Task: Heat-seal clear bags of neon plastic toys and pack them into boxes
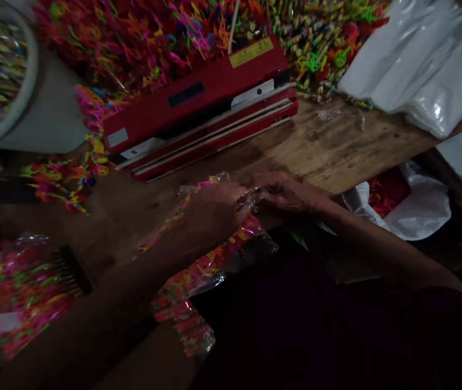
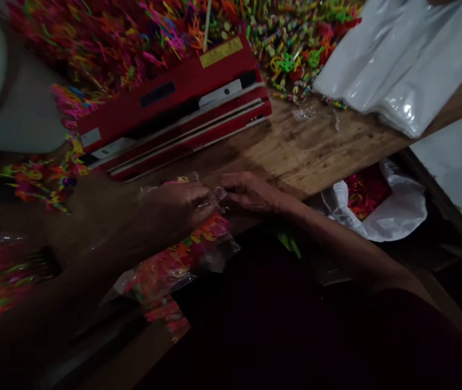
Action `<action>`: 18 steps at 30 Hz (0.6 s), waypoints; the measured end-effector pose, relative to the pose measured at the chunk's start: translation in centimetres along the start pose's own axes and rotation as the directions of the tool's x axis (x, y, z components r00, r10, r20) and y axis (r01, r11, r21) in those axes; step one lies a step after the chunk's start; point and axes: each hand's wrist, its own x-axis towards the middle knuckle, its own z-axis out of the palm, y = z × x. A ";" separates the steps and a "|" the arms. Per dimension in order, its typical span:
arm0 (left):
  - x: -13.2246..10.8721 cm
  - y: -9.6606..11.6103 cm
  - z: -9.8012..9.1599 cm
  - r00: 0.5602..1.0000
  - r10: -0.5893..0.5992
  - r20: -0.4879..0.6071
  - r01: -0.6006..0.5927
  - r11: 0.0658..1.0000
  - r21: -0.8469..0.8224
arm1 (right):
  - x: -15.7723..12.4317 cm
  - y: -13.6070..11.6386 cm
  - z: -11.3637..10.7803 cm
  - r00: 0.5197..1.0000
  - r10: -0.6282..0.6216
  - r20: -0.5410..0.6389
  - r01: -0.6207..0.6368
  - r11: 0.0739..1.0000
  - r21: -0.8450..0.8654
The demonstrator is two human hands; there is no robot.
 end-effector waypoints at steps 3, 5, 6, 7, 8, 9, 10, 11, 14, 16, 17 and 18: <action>0.6 -0.4 -0.1 0.999 -0.011 0.039 0.011 1.000 0.013 | -0.3 0.6 0.5 0.996 -0.032 -0.081 0.020 0.989 -0.146; 0.9 -1.0 -0.1 0.999 0.008 0.038 -0.007 1.000 -0.015 | -0.2 0.8 1.0 0.991 -0.046 -0.128 0.014 0.971 -0.240; 1.0 -1.5 -0.2 0.999 0.025 0.030 -0.024 0.999 -0.033 | -0.2 0.9 1.3 0.987 -0.054 -0.148 0.011 0.961 -0.276; 1.0 -1.9 -0.2 0.999 0.038 0.021 -0.037 0.998 -0.049 | -0.1 0.9 1.5 0.984 -0.061 -0.166 0.008 0.952 -0.305; 1.1 -2.3 -0.2 0.999 0.049 0.014 -0.048 0.997 -0.064 | 0.0 0.9 1.7 0.980 -0.068 -0.185 0.004 0.946 -0.325; 1.1 -2.7 -0.3 0.998 0.057 0.008 -0.056 0.996 -0.075 | 0.2 1.0 2.0 0.976 -0.079 -0.205 0.006 0.942 -0.336; 1.1 -3.0 -0.3 0.998 0.062 0.003 -0.062 0.995 -0.083 | 0.3 1.0 2.2 0.971 -0.090 -0.221 0.010 0.940 -0.340; 1.0 -3.2 -0.2 0.997 0.071 -0.004 -0.071 0.994 -0.084 | 0.4 1.1 2.5 0.968 -0.092 -0.233 0.007 0.940 -0.340; 0.2 -3.2 0.4 0.992 0.104 -0.076 -0.105 0.994 -0.011 | 0.8 1.6 3.1 0.964 -0.084 -0.254 -0.007 0.941 -0.338; -0.7 -2.8 1.1 0.982 0.104 -0.158 -0.090 0.991 0.095 | 0.9 2.2 3.3 0.960 -0.056 -0.275 -0.044 0.938 -0.345; -1.3 -2.5 1.5 0.976 0.103 -0.194 -0.076 0.987 0.142 | 0.9 2.5 3.2 0.952 -0.045 -0.303 -0.066 0.935 -0.348; -1.8 -2.2 1.9 0.971 0.100 -0.219 -0.062 0.982 0.176 | 0.8 2.9 3.1 0.942 -0.039 -0.335 -0.086 0.932 -0.351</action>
